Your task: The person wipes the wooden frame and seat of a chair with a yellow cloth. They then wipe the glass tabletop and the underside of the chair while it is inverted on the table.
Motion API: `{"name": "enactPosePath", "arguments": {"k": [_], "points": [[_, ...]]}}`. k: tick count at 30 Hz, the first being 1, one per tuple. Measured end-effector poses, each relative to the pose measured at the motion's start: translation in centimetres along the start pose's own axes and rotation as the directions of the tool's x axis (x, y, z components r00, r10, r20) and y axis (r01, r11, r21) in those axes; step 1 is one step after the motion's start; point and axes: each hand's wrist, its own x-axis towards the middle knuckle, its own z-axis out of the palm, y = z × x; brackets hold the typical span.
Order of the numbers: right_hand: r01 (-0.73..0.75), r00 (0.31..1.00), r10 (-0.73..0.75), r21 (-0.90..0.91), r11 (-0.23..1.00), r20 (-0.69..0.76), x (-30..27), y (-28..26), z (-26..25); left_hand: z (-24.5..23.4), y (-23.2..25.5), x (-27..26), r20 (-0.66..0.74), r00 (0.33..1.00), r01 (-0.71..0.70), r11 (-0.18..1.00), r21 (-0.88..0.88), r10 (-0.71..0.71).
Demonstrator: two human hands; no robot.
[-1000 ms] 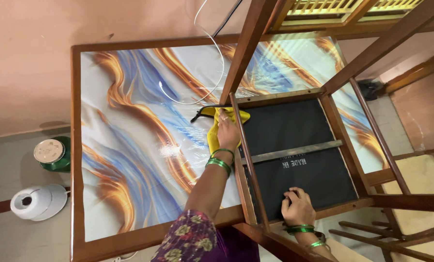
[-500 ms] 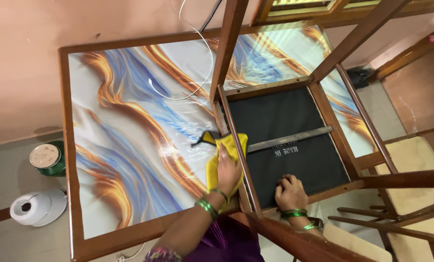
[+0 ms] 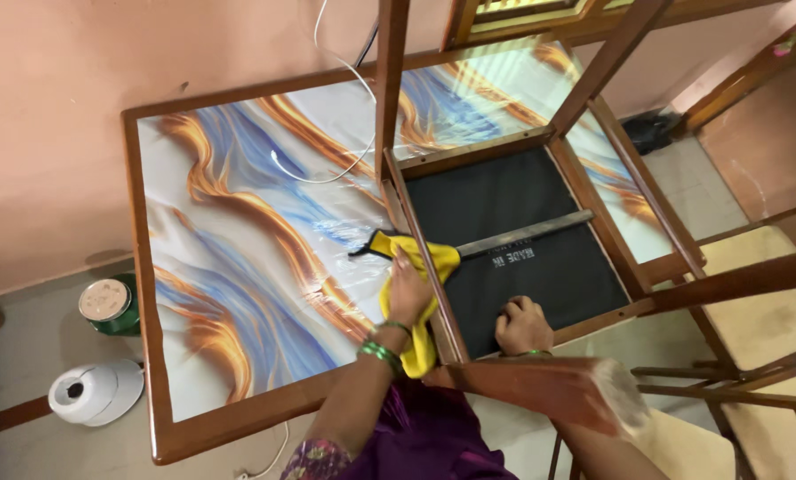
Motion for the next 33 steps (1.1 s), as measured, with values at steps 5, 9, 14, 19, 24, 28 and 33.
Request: {"name": "enactPosePath", "arguments": {"k": [5, 9, 14, 19, 24, 28, 33], "points": [[0.148, 0.989, -0.15, 0.066, 0.987, 0.02, -0.1, 1.2, 0.2, -1.6, 0.8, 1.0, 0.099, 0.97, 0.2, 0.961, 0.192, -0.222], [0.146, 0.989, -0.149, 0.155, 0.977, 0.003, -1.2, 1.0, -0.4, -1.7, -0.6, 0.0, 0.167, 0.943, 0.221, 0.915, 0.339, -0.289], [0.094, 0.987, -0.134, 0.368, 0.925, 0.084, 0.3, 2.1, -0.5, -9.0, -2.8, 0.5, 0.191, 0.977, 0.037, 0.953, 0.302, -0.098], [-0.067, 0.969, -0.135, 0.751, 0.657, 0.205, 4.0, 2.2, -0.7, -18.7, 6.8, 0.9, -0.202, 0.973, 0.093, 0.992, -0.085, -0.109], [0.022, 0.952, -0.29, 0.917, 0.397, 0.102, 7.8, -2.6, -6.1, -19.2, 14.7, 0.3, -0.203, 0.974, -0.152, 0.372, -0.916, -0.102], [0.255, 0.886, -0.435, 0.954, 0.159, -0.164, 9.1, -5.0, -13.3, -15.5, 17.2, -0.7, 0.221, 0.937, 0.148, 0.266, -0.953, 0.271], [0.251, 0.891, -0.421, 0.956, 0.151, -0.168, 10.5, -3.6, -14.1, -14.0, 19.7, -2.1, 0.436, 0.844, -0.004, 0.817, -0.576, 0.312]]}}
